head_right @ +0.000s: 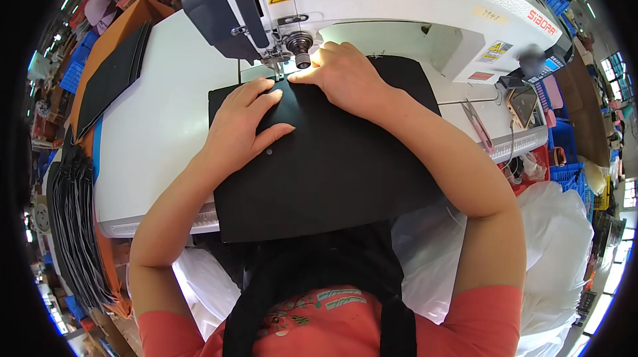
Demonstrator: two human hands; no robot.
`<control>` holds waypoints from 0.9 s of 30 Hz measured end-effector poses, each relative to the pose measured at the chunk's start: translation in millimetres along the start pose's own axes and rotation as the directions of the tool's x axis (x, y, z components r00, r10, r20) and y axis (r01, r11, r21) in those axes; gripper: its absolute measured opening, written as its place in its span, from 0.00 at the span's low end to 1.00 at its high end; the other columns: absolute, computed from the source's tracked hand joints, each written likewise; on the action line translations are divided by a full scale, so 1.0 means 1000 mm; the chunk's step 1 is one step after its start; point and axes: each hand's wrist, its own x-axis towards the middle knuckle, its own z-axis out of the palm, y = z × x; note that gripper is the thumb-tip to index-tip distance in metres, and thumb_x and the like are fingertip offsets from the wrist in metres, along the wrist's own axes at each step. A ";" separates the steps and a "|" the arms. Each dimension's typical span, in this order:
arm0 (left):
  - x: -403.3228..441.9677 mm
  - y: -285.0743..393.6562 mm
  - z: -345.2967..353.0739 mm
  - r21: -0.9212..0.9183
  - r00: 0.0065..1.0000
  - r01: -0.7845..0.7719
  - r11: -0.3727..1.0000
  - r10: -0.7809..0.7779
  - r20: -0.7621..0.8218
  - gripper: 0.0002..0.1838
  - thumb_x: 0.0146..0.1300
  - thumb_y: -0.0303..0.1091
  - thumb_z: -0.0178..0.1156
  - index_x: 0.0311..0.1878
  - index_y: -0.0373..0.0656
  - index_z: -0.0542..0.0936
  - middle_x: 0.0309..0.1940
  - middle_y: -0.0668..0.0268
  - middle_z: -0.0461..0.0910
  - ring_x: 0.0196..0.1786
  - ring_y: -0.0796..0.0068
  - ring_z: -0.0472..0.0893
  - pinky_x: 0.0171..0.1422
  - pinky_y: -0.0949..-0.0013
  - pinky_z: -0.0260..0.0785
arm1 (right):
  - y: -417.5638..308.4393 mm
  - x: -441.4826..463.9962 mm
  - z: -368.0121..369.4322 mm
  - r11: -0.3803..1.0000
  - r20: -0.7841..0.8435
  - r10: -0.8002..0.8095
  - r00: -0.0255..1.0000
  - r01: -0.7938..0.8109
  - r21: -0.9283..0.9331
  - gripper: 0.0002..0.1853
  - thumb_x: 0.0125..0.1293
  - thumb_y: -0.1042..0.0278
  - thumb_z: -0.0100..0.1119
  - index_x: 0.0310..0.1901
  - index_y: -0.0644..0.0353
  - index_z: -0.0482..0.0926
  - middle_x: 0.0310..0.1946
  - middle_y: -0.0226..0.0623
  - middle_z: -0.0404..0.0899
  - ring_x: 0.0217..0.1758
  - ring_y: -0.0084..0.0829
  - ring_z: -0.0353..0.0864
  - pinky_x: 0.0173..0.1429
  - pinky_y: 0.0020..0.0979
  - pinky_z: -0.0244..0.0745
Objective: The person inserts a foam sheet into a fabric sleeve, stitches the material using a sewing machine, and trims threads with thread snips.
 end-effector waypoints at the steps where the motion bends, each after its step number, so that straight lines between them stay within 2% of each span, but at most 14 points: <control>1: 0.000 0.001 0.000 0.000 1.000 0.004 1.000 -0.004 -0.008 0.23 0.62 0.47 0.68 0.50 0.38 0.79 0.54 0.58 0.76 0.58 0.56 0.78 0.66 0.59 0.68 | 0.000 0.000 0.000 1.000 0.014 0.004 1.000 -0.004 -0.009 0.15 0.60 0.68 0.60 0.45 0.42 0.91 0.28 0.33 0.73 0.32 0.32 0.70 0.39 0.32 0.67; 3: 0.000 0.001 0.000 0.001 1.000 0.011 1.000 -0.011 -0.015 0.23 0.62 0.47 0.68 0.50 0.37 0.79 0.53 0.58 0.76 0.57 0.56 0.78 0.66 0.59 0.68 | 0.001 0.001 0.000 1.000 0.029 0.007 1.000 -0.006 -0.016 0.15 0.60 0.68 0.60 0.45 0.42 0.91 0.29 0.33 0.73 0.32 0.32 0.70 0.39 0.32 0.67; 8: 0.002 -0.001 0.000 -0.042 0.997 0.074 0.996 -0.072 0.038 0.24 0.64 0.48 0.67 0.53 0.36 0.80 0.59 0.57 0.77 0.63 0.55 0.76 0.68 0.59 0.68 | 0.012 -0.001 0.002 0.996 -0.073 -0.076 0.995 0.072 -0.051 0.11 0.61 0.70 0.61 0.42 0.47 0.90 0.29 0.34 0.73 0.33 0.34 0.72 0.40 0.31 0.68; 10: 0.002 0.000 -0.001 -0.051 0.997 0.075 0.996 -0.073 0.034 0.24 0.64 0.47 0.68 0.53 0.37 0.81 0.59 0.57 0.77 0.63 0.55 0.77 0.68 0.59 0.68 | 0.014 -0.001 -0.006 0.977 -0.063 0.087 0.994 -0.072 0.201 0.07 0.62 0.70 0.63 0.40 0.52 0.88 0.30 0.34 0.75 0.34 0.34 0.72 0.40 0.31 0.69; 12: 0.002 0.000 -0.001 -0.058 0.997 0.075 0.995 -0.074 0.031 0.24 0.63 0.47 0.68 0.53 0.37 0.81 0.59 0.57 0.77 0.63 0.55 0.77 0.67 0.60 0.69 | 0.016 -0.001 -0.010 0.875 -0.015 0.242 0.970 -0.211 0.437 0.05 0.63 0.69 0.64 0.39 0.57 0.87 0.31 0.35 0.77 0.34 0.35 0.73 0.40 0.30 0.69; 13: 0.002 0.000 0.000 -0.060 0.997 0.076 0.995 -0.074 0.032 0.24 0.63 0.47 0.68 0.53 0.37 0.81 0.59 0.57 0.77 0.63 0.55 0.77 0.67 0.60 0.69 | 0.016 -0.001 -0.010 0.874 -0.013 0.243 0.970 -0.213 0.436 0.05 0.63 0.69 0.64 0.39 0.57 0.87 0.31 0.35 0.77 0.34 0.35 0.73 0.40 0.30 0.69; 17: 0.004 -0.001 0.002 -0.032 0.999 0.019 0.999 -0.020 -0.035 0.22 0.62 0.47 0.68 0.47 0.37 0.80 0.54 0.58 0.75 0.57 0.56 0.79 0.66 0.60 0.69 | 0.018 0.004 -0.005 0.722 -0.031 0.448 0.894 -0.341 0.603 0.10 0.64 0.65 0.67 0.36 0.65 0.83 0.34 0.35 0.80 0.36 0.33 0.74 0.40 0.30 0.69; 22: 0.000 0.003 -0.001 -0.023 0.999 0.043 0.999 -0.043 0.013 0.24 0.63 0.46 0.69 0.54 0.37 0.81 0.60 0.58 0.77 0.63 0.54 0.78 0.67 0.60 0.69 | 0.011 0.007 -0.013 0.676 0.015 0.525 0.851 -0.428 0.600 0.13 0.63 0.62 0.69 0.36 0.66 0.83 0.35 0.37 0.82 0.35 0.33 0.74 0.40 0.30 0.69; 27: -0.004 0.007 -0.001 0.016 0.999 -0.014 1.000 0.014 -0.035 0.23 0.61 0.46 0.69 0.50 0.37 0.80 0.55 0.60 0.75 0.59 0.56 0.78 0.66 0.60 0.69 | 0.009 0.006 -0.015 0.682 0.044 0.542 0.839 -0.470 0.560 0.10 0.63 0.65 0.70 0.41 0.62 0.88 0.38 0.35 0.85 0.38 0.30 0.75 0.46 0.27 0.69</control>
